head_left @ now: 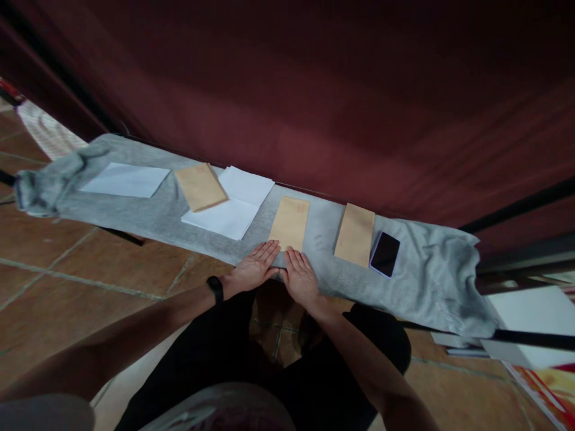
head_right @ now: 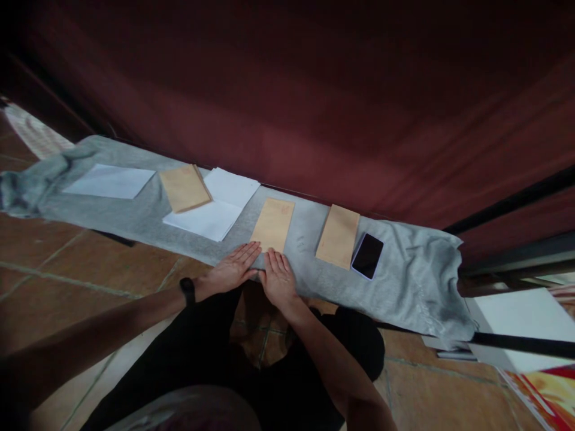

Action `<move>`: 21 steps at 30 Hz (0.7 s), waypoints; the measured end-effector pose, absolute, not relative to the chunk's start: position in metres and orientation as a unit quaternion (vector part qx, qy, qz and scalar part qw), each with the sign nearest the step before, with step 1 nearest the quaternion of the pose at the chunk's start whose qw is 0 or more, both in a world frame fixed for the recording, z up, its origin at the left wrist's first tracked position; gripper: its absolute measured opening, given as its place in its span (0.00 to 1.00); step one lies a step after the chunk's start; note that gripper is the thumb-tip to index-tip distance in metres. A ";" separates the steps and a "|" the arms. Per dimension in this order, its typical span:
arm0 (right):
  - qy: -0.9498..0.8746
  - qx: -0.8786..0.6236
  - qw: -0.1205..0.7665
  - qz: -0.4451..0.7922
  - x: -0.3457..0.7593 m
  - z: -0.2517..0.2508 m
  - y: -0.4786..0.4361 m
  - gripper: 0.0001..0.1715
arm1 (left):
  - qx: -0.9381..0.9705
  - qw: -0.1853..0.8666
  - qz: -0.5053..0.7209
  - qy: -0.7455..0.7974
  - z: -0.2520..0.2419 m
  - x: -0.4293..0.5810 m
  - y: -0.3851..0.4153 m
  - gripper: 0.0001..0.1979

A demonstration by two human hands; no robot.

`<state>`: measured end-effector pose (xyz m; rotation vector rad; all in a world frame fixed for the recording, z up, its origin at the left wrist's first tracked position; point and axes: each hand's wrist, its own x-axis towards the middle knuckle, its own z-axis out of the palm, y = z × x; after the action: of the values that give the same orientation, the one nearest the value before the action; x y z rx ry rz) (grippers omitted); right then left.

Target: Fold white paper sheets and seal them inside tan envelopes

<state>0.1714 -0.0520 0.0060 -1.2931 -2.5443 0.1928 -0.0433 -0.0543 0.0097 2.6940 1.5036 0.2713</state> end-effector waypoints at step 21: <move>-0.889 -0.431 0.132 0.084 0.167 0.017 -0.035 0.31 | 0.827 0.031 0.090 0.554 -0.007 0.005 0.084 0.34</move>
<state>0.1671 -0.0348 0.0166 -1.2503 -2.5799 0.2448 0.0045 0.0844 -0.0069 2.5481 1.7061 0.2785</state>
